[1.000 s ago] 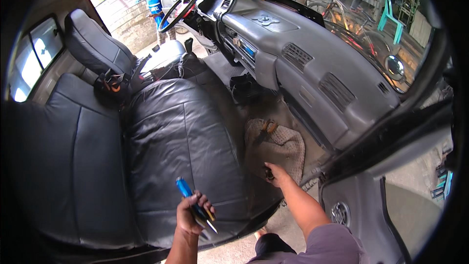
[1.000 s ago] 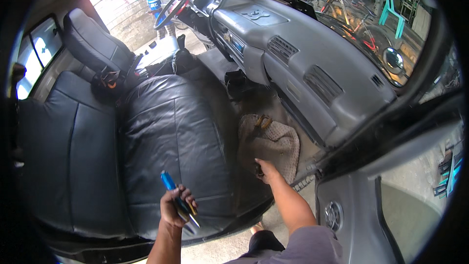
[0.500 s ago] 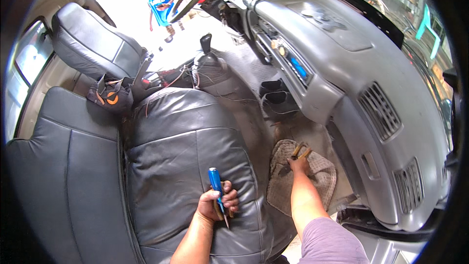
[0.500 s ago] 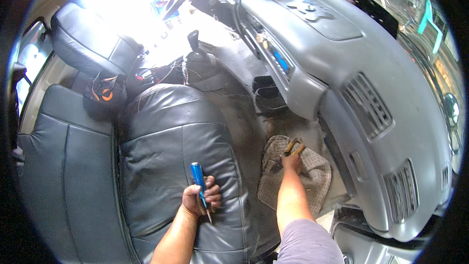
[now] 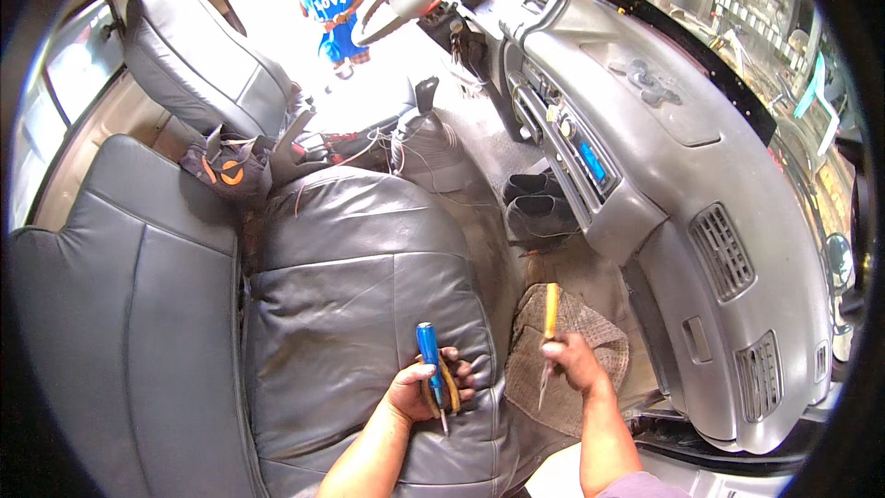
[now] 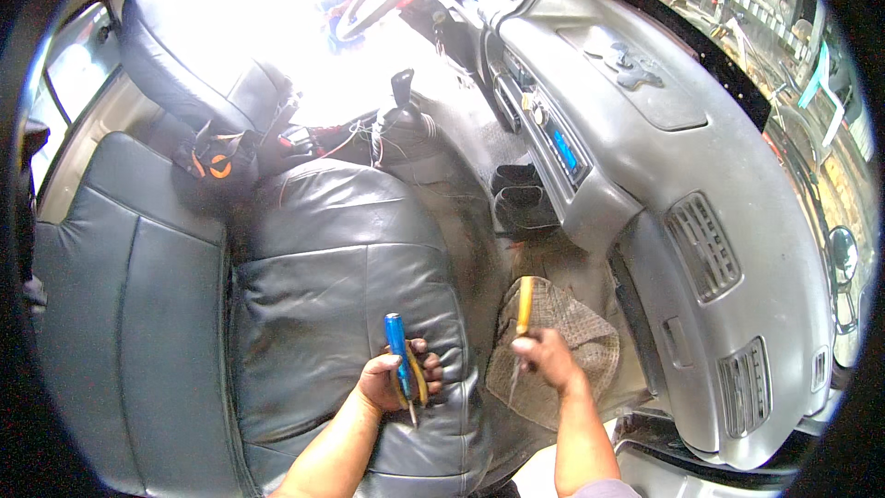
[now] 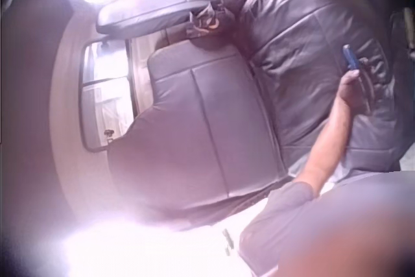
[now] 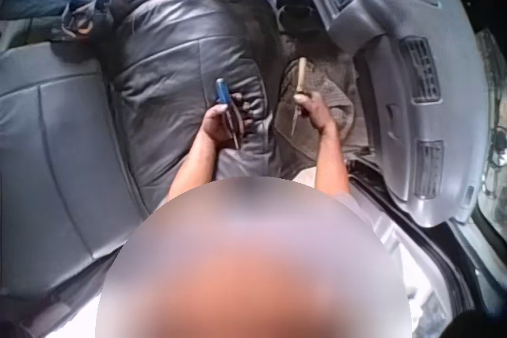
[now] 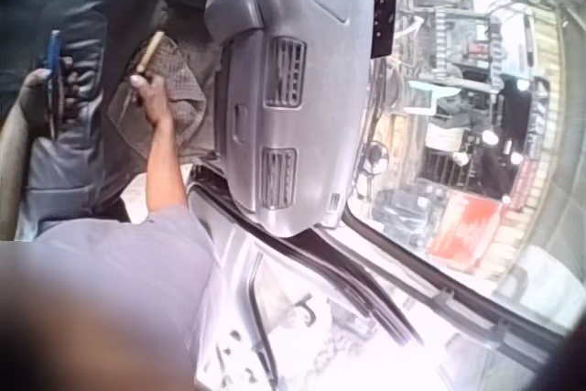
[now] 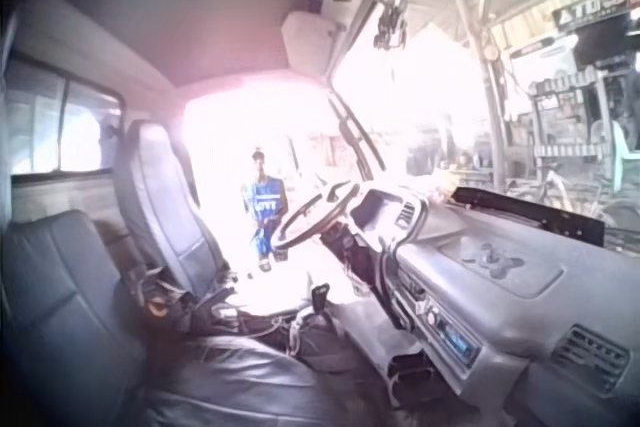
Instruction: The person uses a screwdriver to remove screws from the dashboard panel, detaches the panel, and then reattaches it by screwing it back into place. The person handles the dashboard panel and screws throughout the process.
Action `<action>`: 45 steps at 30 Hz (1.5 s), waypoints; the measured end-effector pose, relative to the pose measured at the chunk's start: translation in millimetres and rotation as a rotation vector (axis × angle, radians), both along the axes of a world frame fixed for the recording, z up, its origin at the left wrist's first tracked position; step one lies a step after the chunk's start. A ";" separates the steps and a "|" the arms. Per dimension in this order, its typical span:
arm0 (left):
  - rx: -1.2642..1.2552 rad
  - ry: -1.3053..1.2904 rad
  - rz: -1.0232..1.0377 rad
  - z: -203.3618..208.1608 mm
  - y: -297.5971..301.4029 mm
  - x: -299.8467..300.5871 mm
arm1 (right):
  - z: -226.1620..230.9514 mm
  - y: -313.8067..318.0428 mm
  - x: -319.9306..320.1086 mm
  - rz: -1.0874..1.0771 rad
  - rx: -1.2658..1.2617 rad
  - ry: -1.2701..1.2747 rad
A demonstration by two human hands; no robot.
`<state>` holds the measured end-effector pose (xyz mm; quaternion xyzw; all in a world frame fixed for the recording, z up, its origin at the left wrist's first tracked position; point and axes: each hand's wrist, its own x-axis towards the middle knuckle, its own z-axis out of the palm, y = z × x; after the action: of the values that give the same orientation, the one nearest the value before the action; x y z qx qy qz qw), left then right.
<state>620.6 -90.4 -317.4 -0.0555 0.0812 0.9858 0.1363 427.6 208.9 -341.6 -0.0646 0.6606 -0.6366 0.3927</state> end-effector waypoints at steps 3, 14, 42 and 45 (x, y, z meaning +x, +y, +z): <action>-0.030 0.088 0.000 9.7 4.4 -0.7 | 89.8 -48.4 37.4 0.280 0.153 0.220; -0.094 0.051 0.041 16.5 7.2 15.2 | 179.0 -253.1 -57.9 0.183 -0.061 0.421; 0.020 0.142 -0.040 -6.1 -6.9 7.8 | 497.8 -228.0 -45.4 -0.390 0.391 1.713; 0.015 0.164 -0.050 -5.5 -4.6 6.3 | 514.6 -153.6 9.1 -0.594 0.123 1.590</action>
<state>626.9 -95.0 -322.9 0.0283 0.0862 0.9839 0.1542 436.7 55.3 173.0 -0.2951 0.7630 -0.4414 -0.3686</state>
